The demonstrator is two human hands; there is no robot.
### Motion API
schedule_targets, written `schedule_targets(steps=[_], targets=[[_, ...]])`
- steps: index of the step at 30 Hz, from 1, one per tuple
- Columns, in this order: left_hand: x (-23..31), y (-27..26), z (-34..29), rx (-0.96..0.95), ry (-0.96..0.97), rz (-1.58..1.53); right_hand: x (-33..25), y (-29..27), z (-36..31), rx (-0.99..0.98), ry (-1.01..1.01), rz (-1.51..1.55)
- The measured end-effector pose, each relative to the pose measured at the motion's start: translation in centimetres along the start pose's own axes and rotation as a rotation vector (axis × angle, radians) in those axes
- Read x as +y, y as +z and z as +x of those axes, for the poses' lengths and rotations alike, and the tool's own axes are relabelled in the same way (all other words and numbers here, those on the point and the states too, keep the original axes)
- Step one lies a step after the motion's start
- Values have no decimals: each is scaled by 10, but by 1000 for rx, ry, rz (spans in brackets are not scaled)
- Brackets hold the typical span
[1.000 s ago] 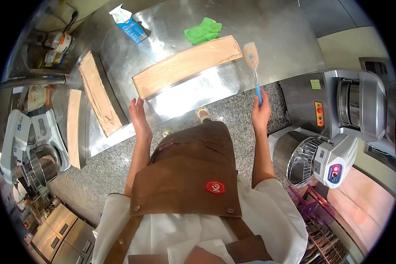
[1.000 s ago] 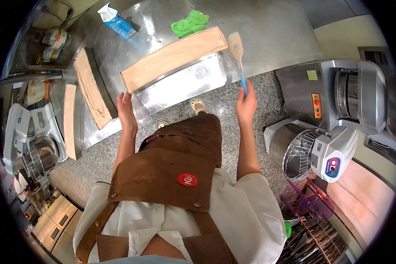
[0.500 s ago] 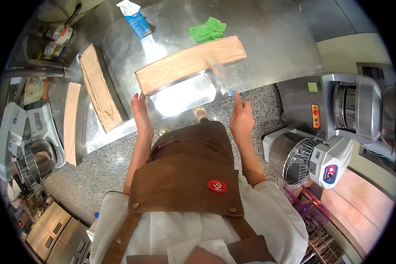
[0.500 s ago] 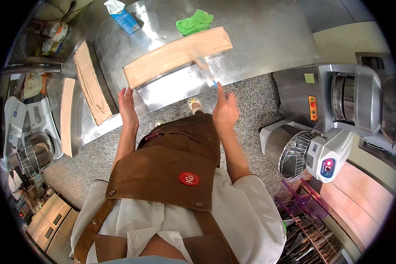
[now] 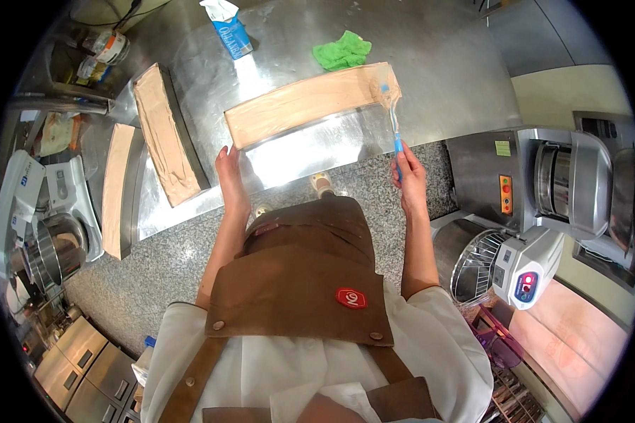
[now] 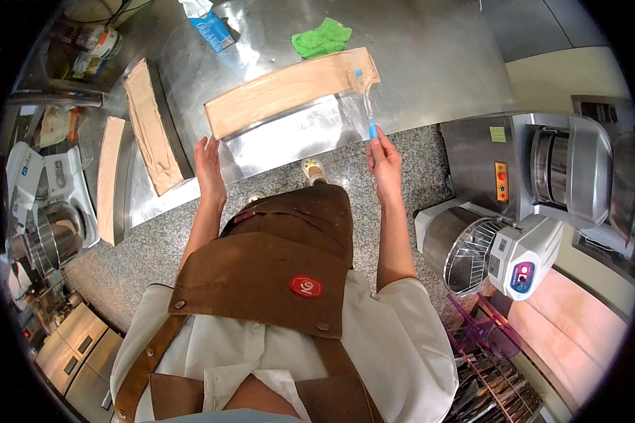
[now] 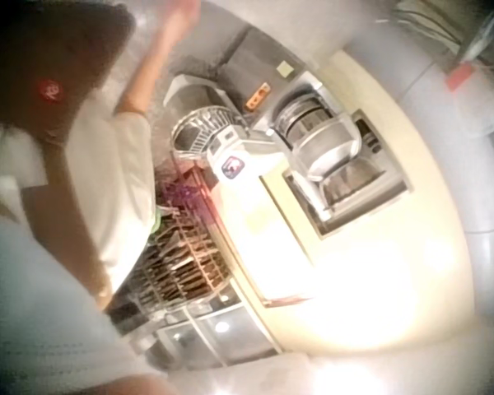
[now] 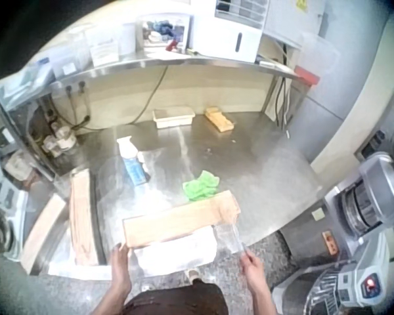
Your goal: The person scrapes a beige paste from a metal bowl using a blue spatula, then spreads it evenly onto two rectangular dough pieces on a stainless steel countertop. The person also wipes the countertop with a green cloth during the process.
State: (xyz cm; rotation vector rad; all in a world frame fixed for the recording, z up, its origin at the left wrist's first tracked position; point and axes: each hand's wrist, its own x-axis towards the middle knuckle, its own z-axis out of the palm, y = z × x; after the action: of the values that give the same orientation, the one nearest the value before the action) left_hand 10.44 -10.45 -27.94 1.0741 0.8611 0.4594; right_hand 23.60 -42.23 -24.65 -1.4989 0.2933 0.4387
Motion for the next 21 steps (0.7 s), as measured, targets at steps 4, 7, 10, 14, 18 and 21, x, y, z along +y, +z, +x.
schedule_targets(steps=[4, 7, 10, 14, 18, 21], targets=[[0, -1, 0, -1, -7, 14, 12, -35, -2, 179, -140, -202], [0, 1, -1, 3, -3, 27, 36, -61, -2, 263, -237, -304], [0, 2, -2, 5, -3, 39, 49, -67, 0, 251, -239, -428], [0, 2, -1, -10, 9, 53, 62, -50, -2, 271, -280, -507], [-2, 1, 0, 1, 17, 46, 62, -23, -28, 200, -262, -574], [-2, 1, 0, -5, 6, 49, 64, -5, -53, 88, -327, -701]])
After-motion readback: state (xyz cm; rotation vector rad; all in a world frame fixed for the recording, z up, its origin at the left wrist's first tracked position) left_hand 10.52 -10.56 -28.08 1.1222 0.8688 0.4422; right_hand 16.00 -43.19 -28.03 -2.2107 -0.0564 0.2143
